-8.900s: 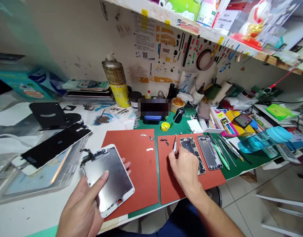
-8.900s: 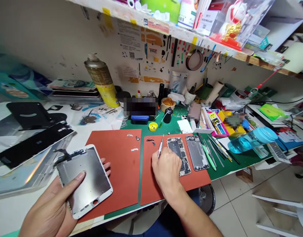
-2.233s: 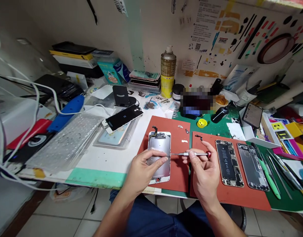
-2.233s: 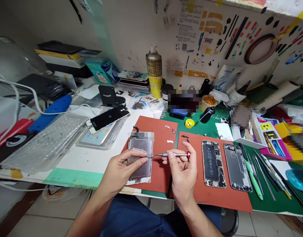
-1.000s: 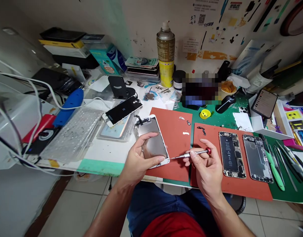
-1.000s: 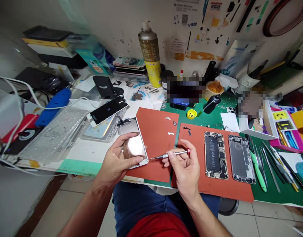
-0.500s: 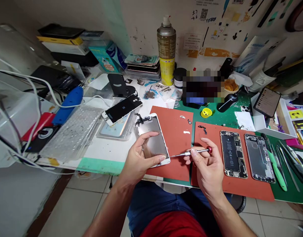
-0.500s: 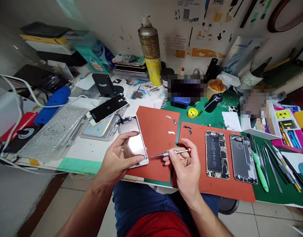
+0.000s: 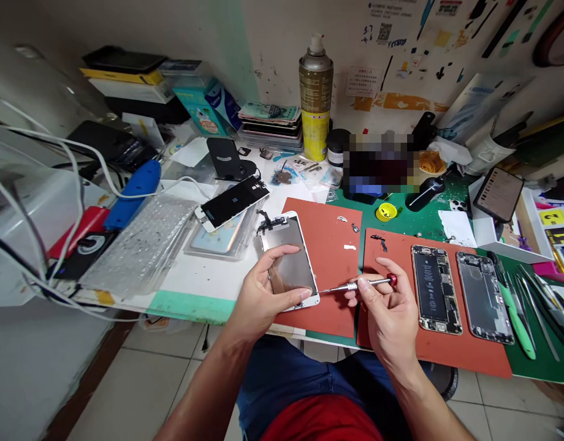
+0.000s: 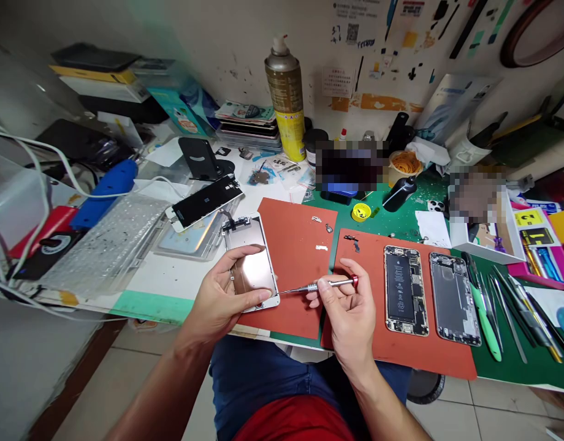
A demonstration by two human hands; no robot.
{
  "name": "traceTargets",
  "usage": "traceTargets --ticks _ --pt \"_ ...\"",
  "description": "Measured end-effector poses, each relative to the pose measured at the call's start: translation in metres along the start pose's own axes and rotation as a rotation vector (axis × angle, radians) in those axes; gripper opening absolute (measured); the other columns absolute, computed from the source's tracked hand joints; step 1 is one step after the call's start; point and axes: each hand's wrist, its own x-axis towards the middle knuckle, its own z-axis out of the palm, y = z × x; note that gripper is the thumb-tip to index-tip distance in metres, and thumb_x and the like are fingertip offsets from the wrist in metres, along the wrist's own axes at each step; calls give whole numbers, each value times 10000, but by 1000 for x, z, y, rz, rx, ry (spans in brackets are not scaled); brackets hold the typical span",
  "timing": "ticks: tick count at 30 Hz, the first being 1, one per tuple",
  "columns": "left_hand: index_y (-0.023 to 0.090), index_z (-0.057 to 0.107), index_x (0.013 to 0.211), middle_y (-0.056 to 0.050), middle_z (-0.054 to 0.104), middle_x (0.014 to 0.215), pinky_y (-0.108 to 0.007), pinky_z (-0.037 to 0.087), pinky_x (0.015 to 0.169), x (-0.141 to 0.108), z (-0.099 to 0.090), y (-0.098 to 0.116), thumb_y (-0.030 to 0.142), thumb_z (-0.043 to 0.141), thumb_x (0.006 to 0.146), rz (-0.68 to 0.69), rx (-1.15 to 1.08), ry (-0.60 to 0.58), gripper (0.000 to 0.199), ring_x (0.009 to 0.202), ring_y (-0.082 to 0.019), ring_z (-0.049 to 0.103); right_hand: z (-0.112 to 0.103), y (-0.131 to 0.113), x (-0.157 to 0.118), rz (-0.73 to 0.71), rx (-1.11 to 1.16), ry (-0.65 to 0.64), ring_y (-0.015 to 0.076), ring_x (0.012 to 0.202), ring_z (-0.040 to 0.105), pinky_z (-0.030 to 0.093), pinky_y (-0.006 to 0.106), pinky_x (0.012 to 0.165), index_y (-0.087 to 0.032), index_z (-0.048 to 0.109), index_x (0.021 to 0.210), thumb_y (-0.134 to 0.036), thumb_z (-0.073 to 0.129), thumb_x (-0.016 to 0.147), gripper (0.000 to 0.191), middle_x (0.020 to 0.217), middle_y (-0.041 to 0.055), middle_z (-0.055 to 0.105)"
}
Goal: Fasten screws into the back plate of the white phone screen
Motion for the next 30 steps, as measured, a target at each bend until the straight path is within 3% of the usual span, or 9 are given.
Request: traceTargets --ticks 6,14,21,30 --pt "273 710 1320 -65 734 1085 -411 684 804 0 2 1 229 1033 566 -4 -10 -4 822 1047 -316 750 -2 1 -1 5 -14 -14 164 661 779 691 310 659 -276 576 1291 -323 851 923 462 856 -24 794" --pt "294 686 1320 -49 701 1251 -349 667 809 -1 2 3 214 1017 618 -31 -40 -54 780 975 -229 746 -5 3 -1 15 -39 -10 162 681 774 682 310 677 -277 571 1324 -328 838 940 470 867 -22 788" --pt "288 713 1295 -58 732 1124 -388 672 815 0 2 2 223 1028 581 -3 -5 -8 784 1071 -305 735 -3 2 -1 14 -26 8 173 675 783 687 312 650 -262 570 1309 -322 858 914 493 875 -7 796" --pt "288 713 1308 -51 736 1044 -373 671 748 -1 1 1 213 1022 592 -21 -3 -23 784 1006 -301 753 0 1 -2 -30 -27 4 180 704 787 683 313 638 -259 564 1311 -305 852 916 491 894 10 800"
